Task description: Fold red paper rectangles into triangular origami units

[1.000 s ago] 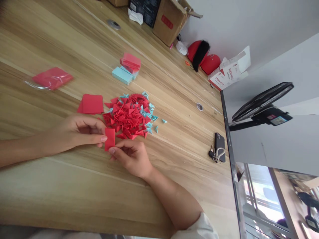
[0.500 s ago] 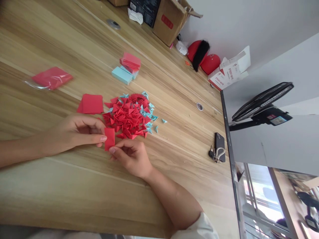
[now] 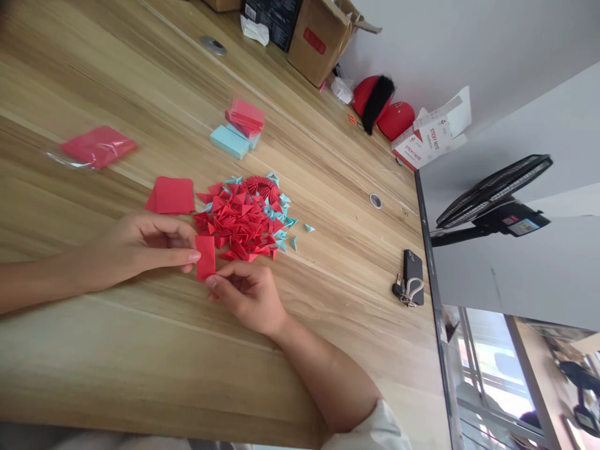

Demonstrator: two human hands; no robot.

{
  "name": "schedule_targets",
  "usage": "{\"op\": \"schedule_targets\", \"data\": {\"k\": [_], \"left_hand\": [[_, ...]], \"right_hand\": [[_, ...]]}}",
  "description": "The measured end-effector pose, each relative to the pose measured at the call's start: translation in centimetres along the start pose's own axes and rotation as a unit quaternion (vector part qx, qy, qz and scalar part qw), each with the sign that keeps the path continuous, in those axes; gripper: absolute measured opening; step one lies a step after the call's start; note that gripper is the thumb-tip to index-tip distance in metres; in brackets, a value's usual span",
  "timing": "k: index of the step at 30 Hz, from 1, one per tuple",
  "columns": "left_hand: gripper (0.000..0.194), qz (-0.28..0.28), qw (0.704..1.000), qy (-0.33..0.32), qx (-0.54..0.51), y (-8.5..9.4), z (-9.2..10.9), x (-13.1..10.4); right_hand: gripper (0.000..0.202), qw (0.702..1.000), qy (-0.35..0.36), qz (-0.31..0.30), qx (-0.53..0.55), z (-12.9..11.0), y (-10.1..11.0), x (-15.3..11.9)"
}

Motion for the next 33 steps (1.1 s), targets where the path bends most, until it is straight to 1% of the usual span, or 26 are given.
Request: {"op": "schedule_targets", "data": {"k": [7, 14, 22, 30, 33], "left_hand": [[0.013, -0.001, 1.0, -0.006, 0.002, 0.06, 0.03, -0.05], [0.014, -0.005, 1.0, -0.012, 0.003, -0.1, 0.07, -0.01], [0.013, -0.003, 1.0, -0.014, 0.008, -0.11, 0.33, -0.03], [0.016, -0.002, 1.0, -0.017, 0.004, 0.04, -0.27, 0.34], [0.016, 0.0, 1.0, -0.02, 0.004, 0.09, -0.21, 0.32]], "right_hand": [[0.037, 1.0, -0.004, -0.001, 0.002, -0.04, 0.04, 0.03], [0.033, 1.0, 0.013, -0.004, 0.023, -0.27, -0.03, 0.02], [0.033, 1.0, 0.008, 0.002, 0.012, -0.18, 0.02, 0.02], [0.031, 1.0, 0.007, 0.003, 0.027, 0.01, 0.0, 0.04], [0.031, 1.0, 0.005, 0.004, 0.026, 0.09, -0.02, 0.02]]}}
Point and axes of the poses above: each hand's wrist, its own x-axis towards the middle knuckle, its own y-axis out of the back of the hand, z = x × y, the point moved 6 cm from there along x, towards the middle knuckle, and after that the axes turned 10 degrees about -x, right-handed, at the moved point
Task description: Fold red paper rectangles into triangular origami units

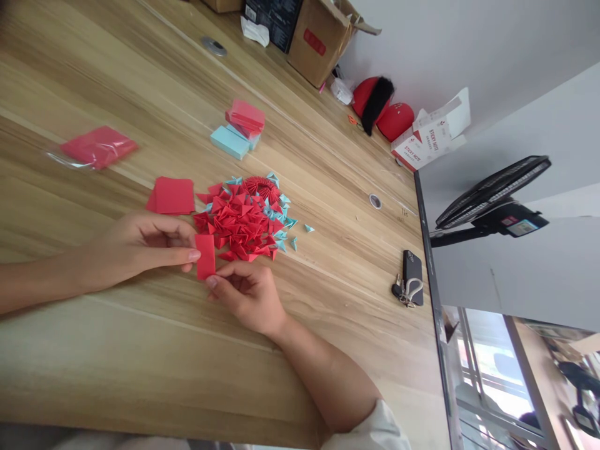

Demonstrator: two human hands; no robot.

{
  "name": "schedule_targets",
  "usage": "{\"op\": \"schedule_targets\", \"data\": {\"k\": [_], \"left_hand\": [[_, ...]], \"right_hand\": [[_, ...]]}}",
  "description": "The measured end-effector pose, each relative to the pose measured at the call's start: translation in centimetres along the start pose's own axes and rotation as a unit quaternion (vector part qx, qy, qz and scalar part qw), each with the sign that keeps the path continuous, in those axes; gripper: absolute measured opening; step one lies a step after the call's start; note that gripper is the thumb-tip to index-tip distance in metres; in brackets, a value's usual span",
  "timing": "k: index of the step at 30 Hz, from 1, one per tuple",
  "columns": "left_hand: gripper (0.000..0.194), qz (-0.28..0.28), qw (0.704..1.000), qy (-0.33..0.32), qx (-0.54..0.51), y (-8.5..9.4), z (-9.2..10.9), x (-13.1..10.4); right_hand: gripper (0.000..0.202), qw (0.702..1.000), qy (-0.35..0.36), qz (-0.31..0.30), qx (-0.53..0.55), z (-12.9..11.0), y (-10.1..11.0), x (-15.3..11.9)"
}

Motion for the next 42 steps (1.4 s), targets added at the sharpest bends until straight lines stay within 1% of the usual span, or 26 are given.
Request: {"op": "schedule_targets", "data": {"k": [6, 10, 13, 15, 20, 25, 27, 30, 33, 37, 42], "left_hand": [[0.014, -0.012, 1.0, -0.002, 0.007, -0.04, -0.04, -0.17], [0.015, -0.03, 0.999, -0.027, 0.013, -0.19, -0.4, -0.24], [0.012, -0.022, 0.998, -0.055, -0.005, -0.13, -0.4, -0.31], [0.015, -0.018, 0.998, -0.066, -0.011, -0.1, -0.38, -0.3], [0.015, -0.023, 0.998, -0.059, -0.003, -0.08, -0.64, -0.18], [0.016, 0.007, 0.999, -0.034, 0.025, 0.32, -0.67, -0.17], [0.016, 0.01, 0.998, -0.036, 0.041, 0.33, -0.5, -0.21], [0.016, 0.004, 0.997, -0.054, 0.063, 0.25, -0.28, -0.29], [0.017, 0.001, 0.995, -0.064, 0.075, 0.2, -0.31, -0.33], [0.015, -0.021, 0.995, -0.07, 0.071, -0.05, -0.28, -0.24], [0.018, -0.031, 0.994, -0.071, 0.08, -0.1, -0.02, -0.27]], "right_hand": [[0.033, 1.0, 0.005, -0.012, -0.002, -0.01, -0.07, 0.03], [0.035, 1.0, 0.017, -0.018, -0.013, -0.15, -0.05, 0.05], [0.036, 0.999, 0.025, -0.016, -0.016, -0.27, -0.04, -0.01], [0.036, 0.999, 0.025, -0.016, -0.028, -0.33, -0.08, -0.08], [0.039, 0.998, 0.022, -0.01, -0.057, -0.55, -0.13, -0.18], [0.035, 1.0, 0.011, -0.007, -0.02, -0.48, -0.08, -0.06], [0.032, 1.0, 0.01, -0.002, 0.002, -0.47, 0.04, -0.02], [0.03, 1.0, 0.014, 0.012, 0.016, -0.6, 0.26, -0.01], [0.031, 0.999, 0.013, 0.025, 0.018, -0.67, 0.43, -0.01], [0.034, 0.999, 0.007, 0.036, 0.032, -0.55, 0.59, 0.02], [0.037, 0.998, 0.009, 0.042, 0.048, -0.36, 0.67, 0.12]]}}
Point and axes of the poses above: each hand's wrist, its own x-axis towards the middle knuckle, its own y-axis out of the back of the hand, z = x × y, the point moved 6 cm from there along x, towards the middle knuckle, and after that the axes turned 10 degrees about -x, right-handed, at the moved point
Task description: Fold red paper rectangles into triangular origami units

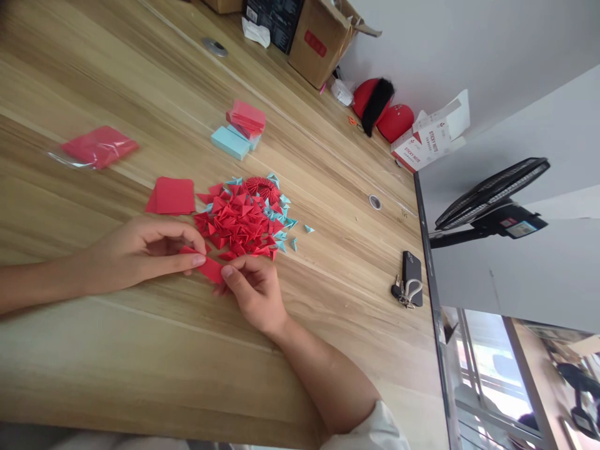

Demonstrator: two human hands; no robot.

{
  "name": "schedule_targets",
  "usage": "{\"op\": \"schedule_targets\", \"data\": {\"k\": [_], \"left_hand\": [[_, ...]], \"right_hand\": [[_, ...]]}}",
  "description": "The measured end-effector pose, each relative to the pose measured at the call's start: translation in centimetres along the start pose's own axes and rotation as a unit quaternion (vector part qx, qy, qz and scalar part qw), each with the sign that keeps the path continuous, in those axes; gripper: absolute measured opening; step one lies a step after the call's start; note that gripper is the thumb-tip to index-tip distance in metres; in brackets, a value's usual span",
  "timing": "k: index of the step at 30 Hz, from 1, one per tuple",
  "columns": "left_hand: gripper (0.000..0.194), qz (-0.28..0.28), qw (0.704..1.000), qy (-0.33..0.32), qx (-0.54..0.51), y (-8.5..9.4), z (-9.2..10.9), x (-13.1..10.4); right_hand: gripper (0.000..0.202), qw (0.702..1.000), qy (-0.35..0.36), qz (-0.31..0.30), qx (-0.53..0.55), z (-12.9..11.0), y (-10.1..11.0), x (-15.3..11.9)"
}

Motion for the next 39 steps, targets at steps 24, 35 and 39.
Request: {"op": "schedule_targets", "data": {"k": [24, 35, 39], "left_hand": [[0.013, 0.004, 0.996, -0.017, 0.092, -0.5, 0.9, -0.6], [0.012, -0.044, 0.992, -0.049, 0.108, -0.8, 1.0, -0.7], [0.014, -0.045, 0.99, -0.064, 0.115, -0.9, 1.3, -0.7]], "right_hand": [[0.033, 0.997, 0.049, -0.052, -0.028, -1.0, -0.8, -0.2], [0.033, 0.999, 0.024, -0.029, -0.006, -0.3, -0.7, 0.0], [0.029, 0.999, 0.031, -0.03, 0.001, -0.3, -0.7, 0.0]]}}
Point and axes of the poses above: each hand's wrist, its own x-axis towards the middle knuckle, its own y-axis out of the back of the hand, z = x × y, the point moved 6 cm from there along x, towards the middle knuckle, and after that the axes turned 10 degrees about -x, right-handed, at the moved point
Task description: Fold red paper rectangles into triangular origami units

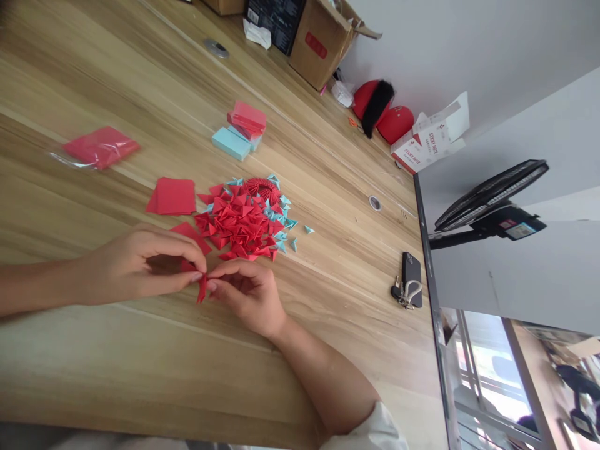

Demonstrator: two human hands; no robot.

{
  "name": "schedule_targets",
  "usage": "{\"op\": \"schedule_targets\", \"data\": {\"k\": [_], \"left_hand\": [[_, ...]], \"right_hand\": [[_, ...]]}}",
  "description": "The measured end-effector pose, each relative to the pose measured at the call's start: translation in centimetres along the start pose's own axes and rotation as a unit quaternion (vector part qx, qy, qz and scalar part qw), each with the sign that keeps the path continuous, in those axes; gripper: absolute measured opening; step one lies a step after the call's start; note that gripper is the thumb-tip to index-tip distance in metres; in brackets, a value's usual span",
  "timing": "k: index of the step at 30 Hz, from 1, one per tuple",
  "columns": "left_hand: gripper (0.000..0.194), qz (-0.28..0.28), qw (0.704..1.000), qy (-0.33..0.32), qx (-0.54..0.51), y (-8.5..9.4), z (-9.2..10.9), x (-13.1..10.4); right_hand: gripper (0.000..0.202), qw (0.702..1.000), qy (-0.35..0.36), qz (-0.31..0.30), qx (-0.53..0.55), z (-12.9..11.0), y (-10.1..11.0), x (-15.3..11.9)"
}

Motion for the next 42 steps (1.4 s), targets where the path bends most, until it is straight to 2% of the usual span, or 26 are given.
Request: {"op": "schedule_targets", "data": {"k": [9, 17, 24, 29, 42], "left_hand": [[0.015, 0.0, 1.0, 0.0, 0.011, 0.01, 0.15, 0.06], [0.013, -0.003, 0.999, -0.047, 0.018, -0.24, 0.26, 0.04], [0.013, 0.012, 1.0, -0.008, 0.006, -0.01, -0.15, -0.02], [0.011, 0.01, 0.999, -0.024, 0.023, 0.0, 0.07, -0.04], [0.017, -0.001, 0.998, -0.058, 0.026, -0.11, 0.51, -0.23]], "right_hand": [[0.029, 1.0, -0.014, 0.01, 0.006, 0.01, 0.05, 0.18], [0.023, 1.0, 0.008, 0.009, 0.013, -0.14, -0.01, 0.26], [0.022, 1.0, -0.008, 0.013, 0.023, 0.12, 0.09, 0.22], [0.024, 1.0, -0.008, 0.013, -0.001, 0.2, 0.08, 0.15], [0.012, 0.999, 0.046, 0.017, 0.004, 0.03, 0.23, 0.13]]}}
Point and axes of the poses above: each hand's wrist, its own x-axis towards the middle knuckle, its own y-axis out of the back of the hand, z = x × y, the point moved 6 cm from there along x, towards the middle knuckle, and after that the axes turned 10 degrees about -x, right-handed, at the moved point
